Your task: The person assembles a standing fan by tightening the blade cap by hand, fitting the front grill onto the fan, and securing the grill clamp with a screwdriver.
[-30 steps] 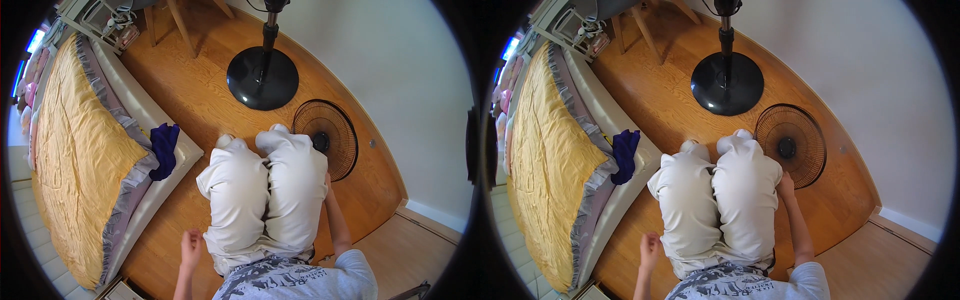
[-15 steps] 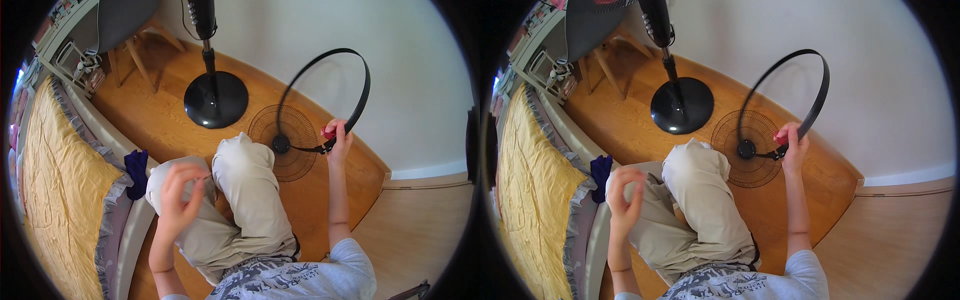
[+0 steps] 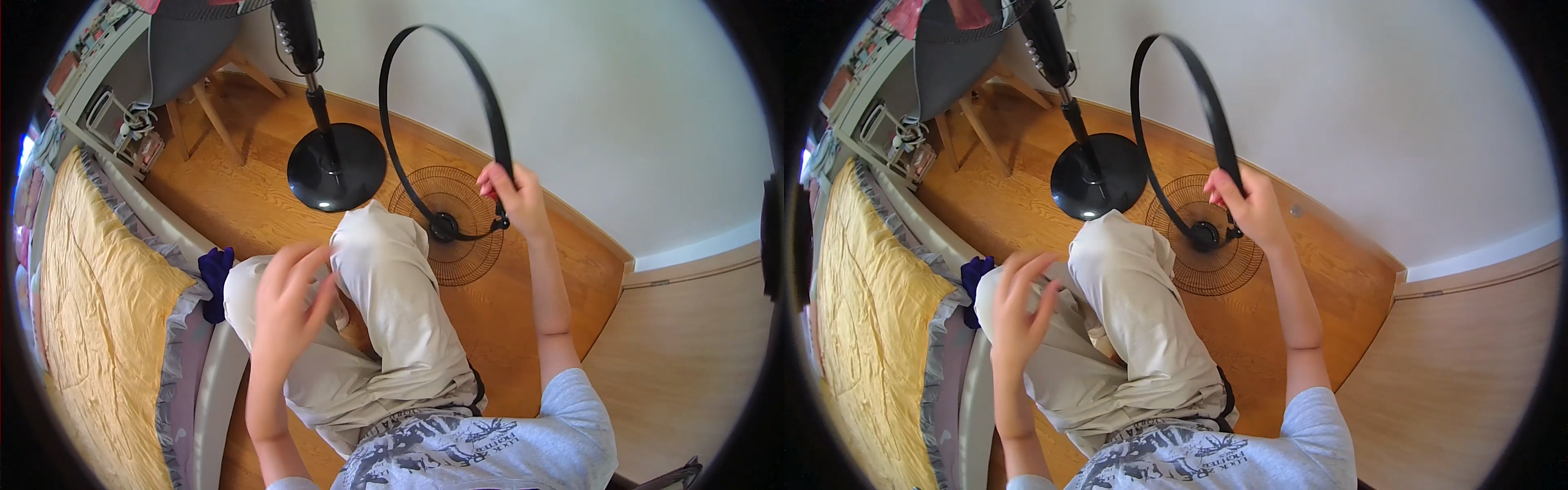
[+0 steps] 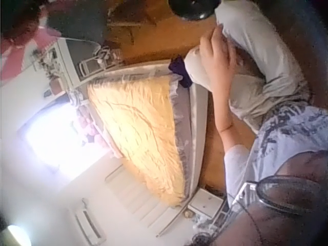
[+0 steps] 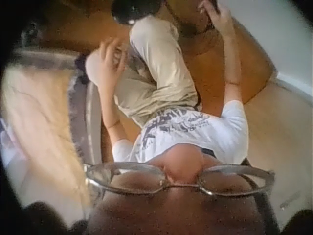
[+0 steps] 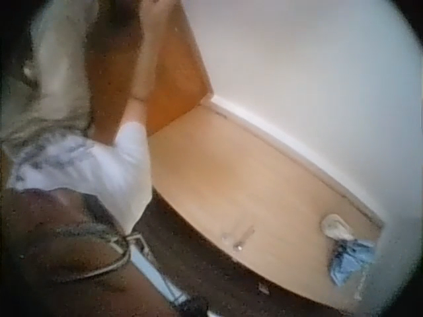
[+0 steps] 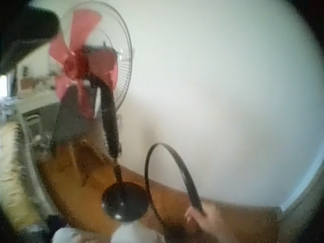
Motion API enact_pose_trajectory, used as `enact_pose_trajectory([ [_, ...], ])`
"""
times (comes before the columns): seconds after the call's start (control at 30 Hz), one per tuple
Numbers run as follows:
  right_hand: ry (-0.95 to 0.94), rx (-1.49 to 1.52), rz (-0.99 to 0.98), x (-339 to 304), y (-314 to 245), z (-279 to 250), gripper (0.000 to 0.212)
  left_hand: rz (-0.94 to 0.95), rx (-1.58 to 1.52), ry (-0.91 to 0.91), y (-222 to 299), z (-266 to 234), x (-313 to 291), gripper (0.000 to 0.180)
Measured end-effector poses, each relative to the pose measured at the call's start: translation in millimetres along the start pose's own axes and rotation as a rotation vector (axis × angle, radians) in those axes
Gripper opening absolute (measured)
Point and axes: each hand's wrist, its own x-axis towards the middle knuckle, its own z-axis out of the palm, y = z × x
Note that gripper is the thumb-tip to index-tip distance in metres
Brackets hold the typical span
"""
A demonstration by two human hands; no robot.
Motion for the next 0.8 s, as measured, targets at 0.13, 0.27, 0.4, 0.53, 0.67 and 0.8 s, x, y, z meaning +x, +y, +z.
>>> enact_pose_trajectory([
  [0.13, -0.067, -0.576, -0.199, -37.5, 67.0, -9.0, 0.011, -0.303, 0.235, 0.320, -23.1, -6.6, -141.0, 0.021],
  [0.27, 0.009, -0.879, -0.215, -92.9, 118.8, -20.3, 0.012, -0.927, -0.010, 0.352, -5.9, 23.6, -283.9, 0.021],
  [0.4, 0.076, -0.977, -0.001, -143.5, 174.1, -19.6, 0.014, -1.283, -0.340, 0.294, 26.5, 47.6, -348.6, 0.020],
  [0.53, 0.090, -0.992, 0.174, -178.7, 233.2, -17.2, 0.016, -1.237, -0.437, 0.236, 15.5, 62.4, -347.2, 0.032],
  [0.67, 0.151, -0.966, 0.252, -185.3, 280.4, -12.0, 0.016, -1.175, -0.315, -0.127, 13.3, 55.0, -324.7, 0.053],
  [0.8, 0.199, -0.613, 0.451, -181.6, 301.7, 3.8, 0.022, -1.175, -0.153, -0.206, 14.2, 53.0, -317.6, 0.061],
])
